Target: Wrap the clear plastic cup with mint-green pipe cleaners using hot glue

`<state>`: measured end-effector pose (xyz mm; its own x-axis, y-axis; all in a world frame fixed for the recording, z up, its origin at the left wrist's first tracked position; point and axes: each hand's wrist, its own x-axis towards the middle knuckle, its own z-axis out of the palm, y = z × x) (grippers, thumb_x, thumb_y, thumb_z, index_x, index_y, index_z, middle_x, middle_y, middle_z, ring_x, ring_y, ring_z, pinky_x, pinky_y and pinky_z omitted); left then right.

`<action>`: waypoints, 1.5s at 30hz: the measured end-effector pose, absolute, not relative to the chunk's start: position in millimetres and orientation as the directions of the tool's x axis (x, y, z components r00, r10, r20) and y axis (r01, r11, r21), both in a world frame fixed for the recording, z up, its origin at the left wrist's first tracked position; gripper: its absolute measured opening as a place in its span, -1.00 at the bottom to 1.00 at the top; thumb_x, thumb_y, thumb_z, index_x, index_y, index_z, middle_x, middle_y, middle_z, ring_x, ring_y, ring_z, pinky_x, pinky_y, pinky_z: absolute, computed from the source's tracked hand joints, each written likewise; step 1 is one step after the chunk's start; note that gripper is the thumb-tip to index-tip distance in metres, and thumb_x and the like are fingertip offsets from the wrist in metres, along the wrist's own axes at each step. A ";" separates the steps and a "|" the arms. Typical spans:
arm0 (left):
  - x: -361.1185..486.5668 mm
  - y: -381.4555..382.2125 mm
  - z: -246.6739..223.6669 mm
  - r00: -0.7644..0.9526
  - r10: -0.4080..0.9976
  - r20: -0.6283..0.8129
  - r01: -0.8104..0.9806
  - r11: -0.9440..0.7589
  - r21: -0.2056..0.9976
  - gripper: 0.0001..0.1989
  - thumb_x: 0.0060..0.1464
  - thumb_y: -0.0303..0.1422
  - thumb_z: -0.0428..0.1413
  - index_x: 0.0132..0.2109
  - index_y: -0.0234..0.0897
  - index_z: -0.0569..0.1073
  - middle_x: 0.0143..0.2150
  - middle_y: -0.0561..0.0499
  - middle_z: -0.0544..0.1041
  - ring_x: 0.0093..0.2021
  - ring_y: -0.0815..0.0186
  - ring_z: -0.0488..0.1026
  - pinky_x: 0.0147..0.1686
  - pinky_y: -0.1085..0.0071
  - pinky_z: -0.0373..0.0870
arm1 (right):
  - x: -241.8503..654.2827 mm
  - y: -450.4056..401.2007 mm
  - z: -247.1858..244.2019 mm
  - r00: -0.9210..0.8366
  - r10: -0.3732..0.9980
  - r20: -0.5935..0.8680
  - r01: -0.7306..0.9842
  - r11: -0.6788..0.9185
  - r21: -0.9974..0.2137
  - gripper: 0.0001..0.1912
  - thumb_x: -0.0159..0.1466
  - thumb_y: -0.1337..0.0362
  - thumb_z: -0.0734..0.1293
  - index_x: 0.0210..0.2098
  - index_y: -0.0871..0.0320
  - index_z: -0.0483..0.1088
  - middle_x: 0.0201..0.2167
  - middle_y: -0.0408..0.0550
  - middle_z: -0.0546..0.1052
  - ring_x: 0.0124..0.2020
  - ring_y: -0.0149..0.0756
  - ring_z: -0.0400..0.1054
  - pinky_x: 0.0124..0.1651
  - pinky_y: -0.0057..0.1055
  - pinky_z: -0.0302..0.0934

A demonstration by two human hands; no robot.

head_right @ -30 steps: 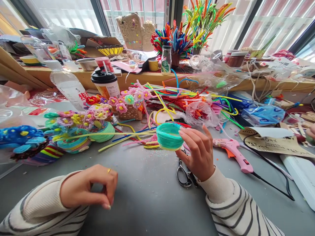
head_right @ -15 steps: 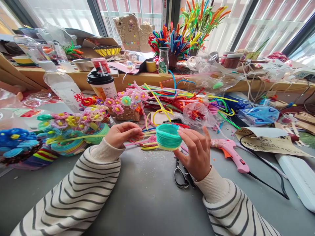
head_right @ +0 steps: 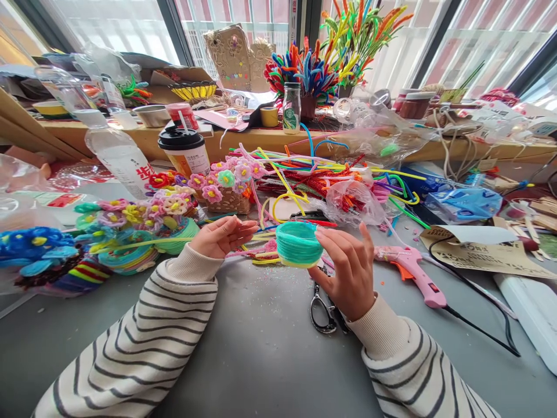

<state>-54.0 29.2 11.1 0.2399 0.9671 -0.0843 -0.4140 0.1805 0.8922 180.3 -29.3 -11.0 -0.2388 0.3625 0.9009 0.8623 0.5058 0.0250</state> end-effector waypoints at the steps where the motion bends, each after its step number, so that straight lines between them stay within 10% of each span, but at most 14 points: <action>1: -54.6 29.0 11.0 0.257 0.963 -0.086 -0.418 0.191 0.888 -0.83 -0.14 -0.29 0.22 -0.43 -0.31 0.43 -0.35 0.00 0.60 -0.28 0.35 0.53 -0.19 0.43 0.40 | 180.2 -29.2 -11.2 -0.239 0.362 0.901 0.862 0.507 0.025 -0.46 0.07 0.25 0.37 0.02 0.13 0.18 -0.18 0.02 0.47 -0.12 -0.16 0.33 0.15 0.08 -0.04; 8: -57.5 31.8 11.3 0.404 0.912 -0.075 -0.445 0.267 0.855 -0.74 -0.21 -0.30 0.26 -0.51 -0.32 0.33 -0.13 -0.12 0.55 -0.11 0.21 0.48 -0.17 0.33 0.42 | 178.6 -29.9 -10.4 -0.238 0.366 0.900 0.861 0.507 0.022 -0.44 0.04 0.26 0.40 0.01 0.13 0.18 -0.20 0.02 0.47 -0.13 -0.15 0.34 0.15 0.11 -0.07; 17: -58.1 36.6 8.1 0.253 0.959 -0.126 -0.459 0.234 0.857 -0.79 -0.37 -0.35 0.33 -0.49 -0.30 0.49 -0.61 0.13 0.50 -0.56 0.50 0.45 -0.52 0.64 0.39 | 177.8 -30.7 -10.6 -0.245 0.365 0.898 0.857 0.515 0.024 -0.45 0.04 0.27 0.40 0.00 0.13 0.19 -0.21 0.02 0.48 -0.14 -0.16 0.34 0.14 0.13 -0.07; 34: -60.7 35.4 8.7 0.373 0.917 -0.143 -0.387 0.294 0.874 -0.67 -0.38 -0.25 0.32 -0.49 -0.34 0.41 -0.55 0.07 0.56 -0.51 0.39 0.52 -0.53 0.61 0.42 | 179.5 -30.4 -12.3 -0.284 0.363 0.887 0.845 0.533 0.052 -0.38 0.00 0.31 0.42 0.03 0.20 0.17 -0.20 0.08 0.46 -0.13 -0.12 0.33 0.15 0.15 -0.10; 45: -60.2 34.3 6.8 0.311 0.950 -0.042 -0.225 0.117 0.967 -0.57 -0.05 -0.09 0.04 -0.65 -0.26 0.14 -0.84 0.12 0.28 -0.78 0.47 0.25 -0.72 0.57 0.21 | 177.7 -30.3 -11.2 -0.301 0.354 0.885 0.834 0.548 0.064 -0.36 0.00 0.33 0.43 0.04 0.22 0.16 -0.20 0.11 0.46 -0.13 -0.10 0.33 0.14 0.18 -0.11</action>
